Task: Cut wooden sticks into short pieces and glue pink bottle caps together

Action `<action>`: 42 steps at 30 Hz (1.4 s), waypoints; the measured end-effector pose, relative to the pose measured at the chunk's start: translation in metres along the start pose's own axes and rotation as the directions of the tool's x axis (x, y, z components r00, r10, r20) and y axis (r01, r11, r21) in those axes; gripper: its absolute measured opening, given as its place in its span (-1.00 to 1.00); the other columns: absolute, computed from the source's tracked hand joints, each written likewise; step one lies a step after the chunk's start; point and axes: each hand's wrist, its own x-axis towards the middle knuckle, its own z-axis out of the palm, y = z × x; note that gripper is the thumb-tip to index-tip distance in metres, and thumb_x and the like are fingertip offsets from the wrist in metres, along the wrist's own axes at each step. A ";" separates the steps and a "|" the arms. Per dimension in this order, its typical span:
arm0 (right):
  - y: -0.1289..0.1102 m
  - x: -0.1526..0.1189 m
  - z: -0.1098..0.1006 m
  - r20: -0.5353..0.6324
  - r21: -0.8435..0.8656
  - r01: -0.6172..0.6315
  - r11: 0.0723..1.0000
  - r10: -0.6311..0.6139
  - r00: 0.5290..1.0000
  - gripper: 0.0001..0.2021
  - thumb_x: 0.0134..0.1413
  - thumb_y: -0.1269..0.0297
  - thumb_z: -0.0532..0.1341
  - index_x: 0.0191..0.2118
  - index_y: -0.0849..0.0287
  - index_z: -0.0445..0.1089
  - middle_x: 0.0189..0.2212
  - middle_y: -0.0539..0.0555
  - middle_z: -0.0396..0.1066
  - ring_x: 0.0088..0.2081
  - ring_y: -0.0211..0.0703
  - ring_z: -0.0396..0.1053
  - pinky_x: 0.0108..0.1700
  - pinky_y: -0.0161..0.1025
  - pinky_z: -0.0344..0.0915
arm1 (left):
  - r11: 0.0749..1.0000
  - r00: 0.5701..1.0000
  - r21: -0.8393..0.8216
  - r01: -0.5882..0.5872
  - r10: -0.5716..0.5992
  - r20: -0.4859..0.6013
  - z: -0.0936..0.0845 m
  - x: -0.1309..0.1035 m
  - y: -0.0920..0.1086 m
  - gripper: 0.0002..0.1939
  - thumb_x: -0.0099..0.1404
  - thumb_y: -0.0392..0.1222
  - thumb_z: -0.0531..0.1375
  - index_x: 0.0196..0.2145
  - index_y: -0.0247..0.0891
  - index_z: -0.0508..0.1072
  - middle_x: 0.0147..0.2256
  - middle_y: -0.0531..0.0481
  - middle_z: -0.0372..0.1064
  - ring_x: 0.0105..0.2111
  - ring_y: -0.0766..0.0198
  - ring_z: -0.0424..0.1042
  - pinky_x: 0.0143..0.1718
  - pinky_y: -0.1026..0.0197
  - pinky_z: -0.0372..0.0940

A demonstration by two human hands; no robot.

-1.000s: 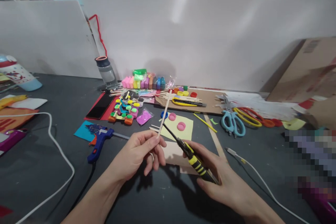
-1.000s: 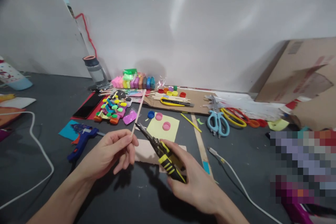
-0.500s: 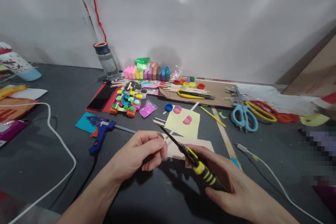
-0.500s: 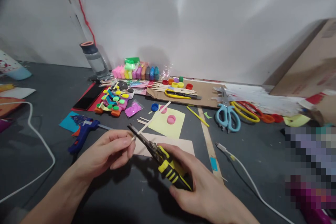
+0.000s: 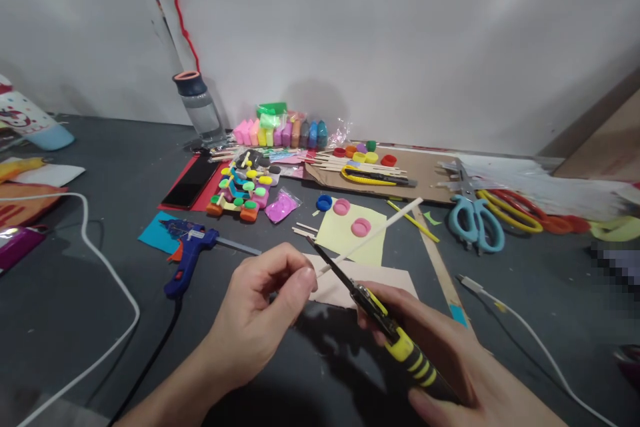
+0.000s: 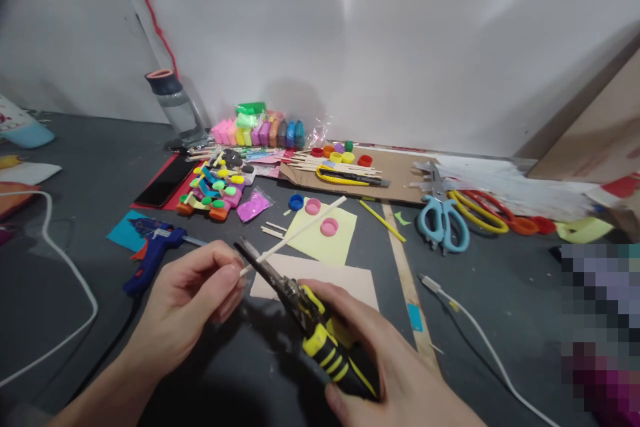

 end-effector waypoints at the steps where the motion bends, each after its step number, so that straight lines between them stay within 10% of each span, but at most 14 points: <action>1: 0.001 -0.001 0.000 0.001 0.018 -0.015 1.000 0.015 1.000 -0.21 -0.08 0.36 0.29 0.34 -0.11 0.20 0.29 0.08 0.21 0.27 0.28 0.19 0.31 0.17 0.06 | 1.000 1.000 -0.011 0.005 -0.005 0.003 0.000 0.000 -0.001 -0.68 0.40 -0.04 0.16 -0.46 -0.25 0.34 -0.59 0.17 0.08 -0.60 0.46 0.05 -0.58 0.35 -0.02; 11: 0.006 -0.001 0.002 -0.004 -0.011 -0.013 1.000 0.013 1.000 -0.23 -0.03 0.32 0.31 0.35 -0.07 0.19 0.30 0.13 0.19 0.30 0.34 0.13 0.29 0.21 0.09 | 0.972 0.993 -0.208 0.107 -0.092 0.078 0.003 0.002 -0.001 -0.60 0.40 0.12 0.10 -0.42 -0.25 0.35 -0.62 0.15 0.07 -0.61 0.42 0.03 -0.59 0.30 -0.06; 23: 0.002 -0.002 0.002 0.004 -0.056 0.029 0.998 -0.029 1.000 -0.30 0.08 0.21 0.31 0.34 -0.16 0.16 0.30 0.11 0.20 0.27 0.30 0.19 0.24 0.14 0.22 | 0.839 0.952 0.478 -0.260 0.305 -0.017 0.004 -0.004 -0.007 -0.81 0.41 -0.18 0.12 -0.38 -0.19 0.43 -0.47 0.05 0.39 -0.44 0.32 0.33 -0.43 0.31 0.16; 42: -0.016 0.008 0.008 0.091 0.134 -0.057 0.989 0.045 0.995 -0.26 -0.08 0.49 0.21 0.30 0.01 0.20 0.28 0.14 0.23 0.26 0.08 0.25 0.28 -0.07 0.16 | 0.883 0.954 0.388 -0.265 0.297 -0.025 0.007 -0.004 -0.006 -0.82 0.42 -0.27 0.10 -0.38 -0.19 0.37 -0.54 0.17 0.24 -0.55 0.43 0.19 -0.49 0.37 0.11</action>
